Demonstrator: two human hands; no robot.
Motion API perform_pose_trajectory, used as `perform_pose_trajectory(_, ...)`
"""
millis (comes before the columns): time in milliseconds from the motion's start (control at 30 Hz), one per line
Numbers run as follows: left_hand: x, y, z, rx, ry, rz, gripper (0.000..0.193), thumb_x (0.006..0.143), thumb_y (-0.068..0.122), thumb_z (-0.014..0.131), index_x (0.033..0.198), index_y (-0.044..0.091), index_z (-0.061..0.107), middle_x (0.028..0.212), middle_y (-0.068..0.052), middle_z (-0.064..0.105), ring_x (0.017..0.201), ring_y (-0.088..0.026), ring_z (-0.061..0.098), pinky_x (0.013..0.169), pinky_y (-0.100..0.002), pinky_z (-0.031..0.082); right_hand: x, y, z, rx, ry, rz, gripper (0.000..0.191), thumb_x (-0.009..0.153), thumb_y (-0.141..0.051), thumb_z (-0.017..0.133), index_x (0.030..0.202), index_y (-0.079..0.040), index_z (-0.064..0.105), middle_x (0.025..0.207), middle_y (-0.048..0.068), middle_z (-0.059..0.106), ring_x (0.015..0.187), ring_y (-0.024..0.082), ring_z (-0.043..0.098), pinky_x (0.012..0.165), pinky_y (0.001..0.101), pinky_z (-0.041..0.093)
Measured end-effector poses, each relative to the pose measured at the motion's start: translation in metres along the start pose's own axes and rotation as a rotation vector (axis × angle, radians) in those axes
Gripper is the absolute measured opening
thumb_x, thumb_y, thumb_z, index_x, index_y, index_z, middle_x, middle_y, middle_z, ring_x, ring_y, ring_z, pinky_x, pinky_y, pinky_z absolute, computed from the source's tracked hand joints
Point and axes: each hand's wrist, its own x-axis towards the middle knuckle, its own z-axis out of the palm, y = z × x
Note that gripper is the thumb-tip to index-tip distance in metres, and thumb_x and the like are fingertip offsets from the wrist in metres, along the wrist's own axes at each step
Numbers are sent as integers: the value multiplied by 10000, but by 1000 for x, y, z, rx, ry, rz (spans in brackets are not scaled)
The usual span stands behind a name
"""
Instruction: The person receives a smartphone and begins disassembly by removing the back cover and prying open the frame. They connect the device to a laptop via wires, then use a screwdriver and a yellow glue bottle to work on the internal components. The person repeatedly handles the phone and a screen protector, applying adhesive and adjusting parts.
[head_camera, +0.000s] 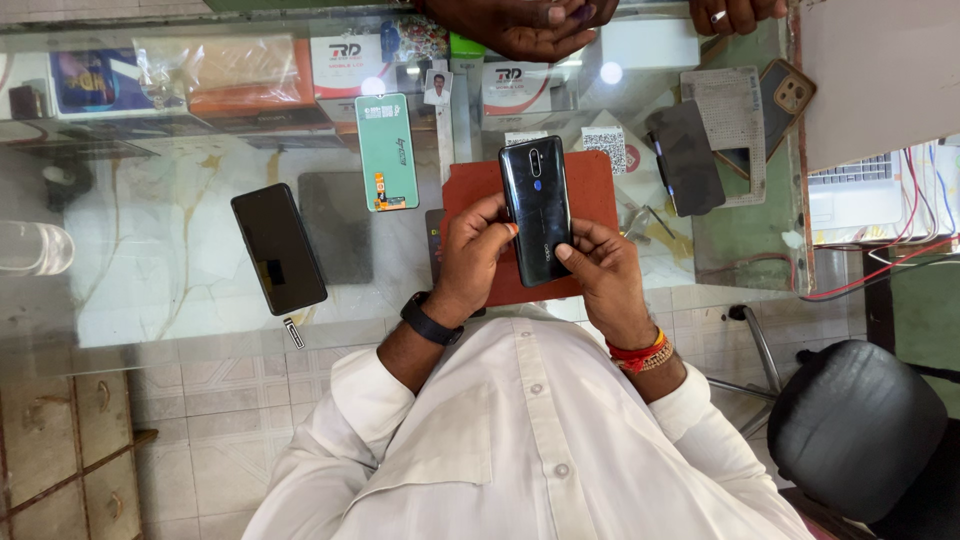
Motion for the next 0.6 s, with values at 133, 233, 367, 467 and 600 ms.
perform_pose_trajectory(133, -1, 3, 0, -8, -28, 20, 418, 956, -31, 457, 1337, -71, 625, 1106, -45, 701, 914, -43, 606, 800, -205, 492, -2, -3, 1, -25, 14, -8, 324, 977, 17, 635, 1290, 99, 614, 1088, 118, 748, 937, 127, 711, 842, 292, 608)
perform_pose_trajectory(233, -3, 7, 2, 2, -47, 72, 398, 951, -45, 471, 1319, -73, 620, 1133, -45, 701, 996, -55, 644, 896, -216, 524, -2, -3, 2, -8, 1, -15, 330, 985, 20, 634, 1303, 103, 608, 1096, 117, 742, 954, 123, 705, 871, 287, 601)
perform_pose_trajectory(367, -5, 5, 12, 107, 70, 87, 305, 967, -52, 550, 1250, -63, 664, 1038, -41, 699, 883, -54, 628, 771, -222, 508, -2, 1, 6, -29, -13, -31, 316, 992, 26, 634, 1298, 99, 601, 1091, 105, 734, 966, 113, 692, 886, 280, 592)
perform_pose_trajectory(467, -5, 4, 18, 152, 147, 118, 245, 975, -45, 579, 1192, -54, 692, 990, -18, 675, 847, -48, 611, 743, -220, 502, -3, 3, 8, -82, -25, -35, 296, 1000, 21, 624, 1287, 91, 598, 1065, 95, 731, 947, 106, 688, 870, 277, 594)
perform_pose_trajectory(600, -7, 9, 22, 289, 164, 143, 274, 930, -44, 596, 1179, -50, 707, 941, 2, 596, 786, -48, 549, 686, -218, 471, -3, 6, 5, -5, -43, 17, 284, 1012, 18, 589, 1289, 84, 591, 1043, 80, 722, 928, 107, 690, 850, 278, 596)
